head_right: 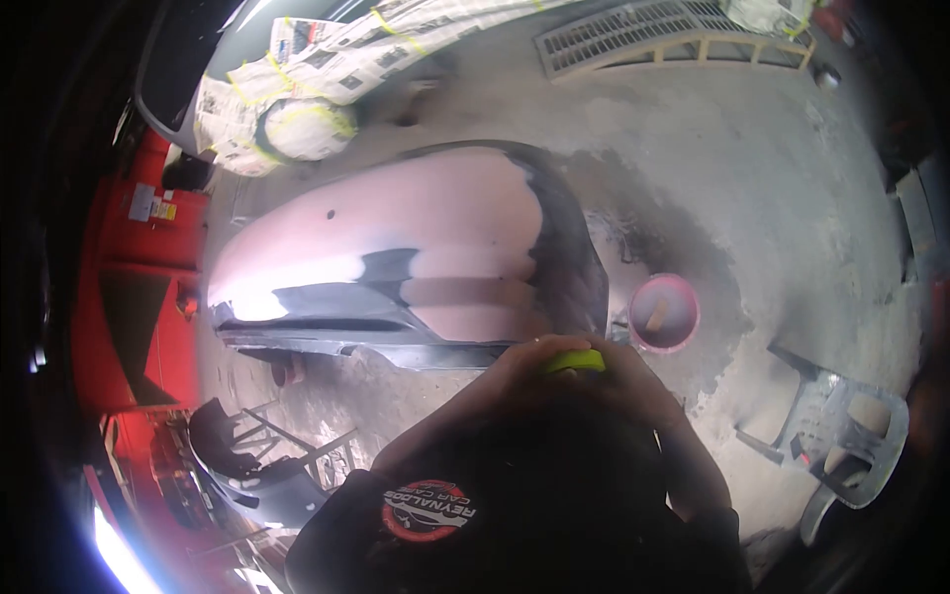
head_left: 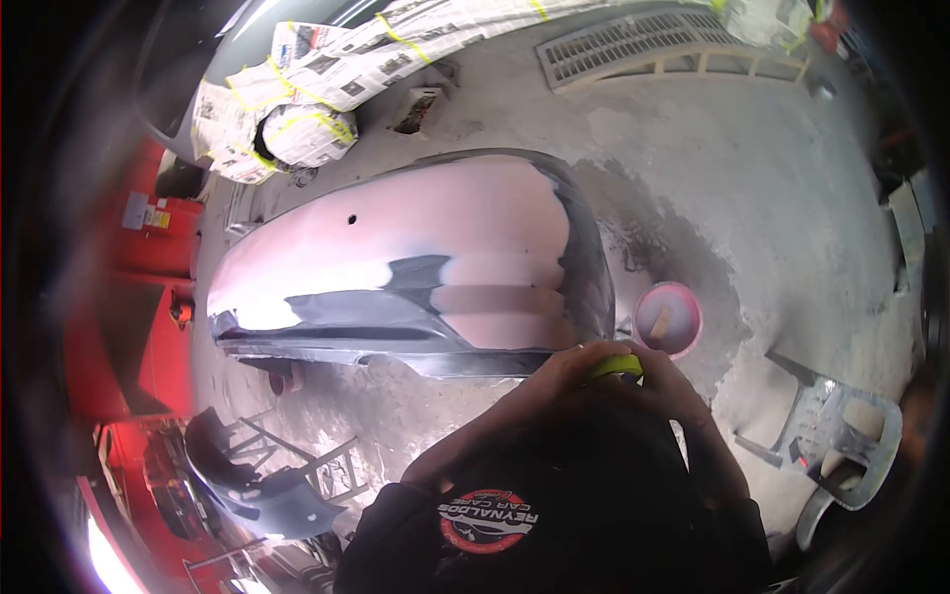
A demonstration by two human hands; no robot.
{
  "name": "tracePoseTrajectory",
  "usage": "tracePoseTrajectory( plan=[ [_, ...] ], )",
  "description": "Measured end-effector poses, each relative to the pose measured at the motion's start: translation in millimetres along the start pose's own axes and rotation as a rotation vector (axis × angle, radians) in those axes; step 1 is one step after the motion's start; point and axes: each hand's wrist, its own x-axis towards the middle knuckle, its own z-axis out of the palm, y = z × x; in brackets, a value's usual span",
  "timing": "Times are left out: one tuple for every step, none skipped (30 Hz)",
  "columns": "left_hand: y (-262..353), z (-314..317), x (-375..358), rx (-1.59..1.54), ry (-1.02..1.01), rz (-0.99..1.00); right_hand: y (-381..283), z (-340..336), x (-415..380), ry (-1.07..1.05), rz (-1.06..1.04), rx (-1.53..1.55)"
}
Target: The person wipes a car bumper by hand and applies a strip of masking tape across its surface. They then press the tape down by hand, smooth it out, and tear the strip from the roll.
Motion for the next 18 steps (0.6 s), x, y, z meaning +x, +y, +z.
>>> tracePoseTrajectory(
  plan=[
    [2, -5, 0, 0.024, 0.005, 0.002, -2, 4, 5, -0.128, 0.195, 0.304],
    [-4, -17, -6, 0.087, 0.046, 0.089, -3, 5, 9, -0.152, 0.185, 0.302],
    [-17, -36, -16, 0.152, 0.083, 0.174, -4, 6, 10, -0.108, 0.218, 0.219],
    [-30, -61, -28, 0.499, 0.263, 0.174, -3, 6, 9, -0.060, 0.253, 0.136],
    [-48, -94, -42, 0.847, 0.437, 0.166, 10, 3, 6, -0.077, 0.245, 0.136],
    [-74, -136, -56, 1.092, 0.610, 0.177, 34, -4, 0, -0.059, 0.282, 0.131],
    [-101, -191, -74, 1.154, 0.797, 0.192, 51, -12, -6, -0.037, 0.318, 0.127],
    [-109, -241, -93, 1.213, 0.896, -0.096, 59, -19, -12, -0.042, 0.314, 0.131],
    [-141, -298, -115, 1.295, 0.985, -0.340, 66, -25, -18, 0.037, 0.343, 0.102],
    [-164, -336, -123, 1.366, 1.066, -0.590, 70, -29, -23, 0.117, 0.371, 0.074],
    [-161, -346, -113, 1.370, 1.067, -0.594, 72, -32, -27, 0.113, 0.370, 0.077],
    [-153, -350, -100, 1.356, 1.068, -0.677, 72, -35, -29, 0.142, 0.383, 0.058],
    [-145, -348, -86, 1.339, 1.070, -0.756, 71, -37, -30, 0.174, 0.394, 0.039],
    [-140, -330, -64, 1.475, 0.905, -0.587, 71, -37, -30, 0.174, 0.393, 0.039],
    [-121, -290, -34, 1.447, 0.813, -0.324, 71, -37, -32, 0.195, 0.384, 0.104],
    [-101, -250, -3, 1.397, 0.681, -0.071, 71, -37, -33, 0.214, 0.374, 0.168],
    [-81, -209, 27, 1.346, 0.527, 0.141, 72, -37, -33, 0.206, 0.373, 0.166],
    [-91, -171, 53, 1.353, 0.429, 0.133, 73, -35, -30, 0.225, 0.354, 0.153]
  ],
)
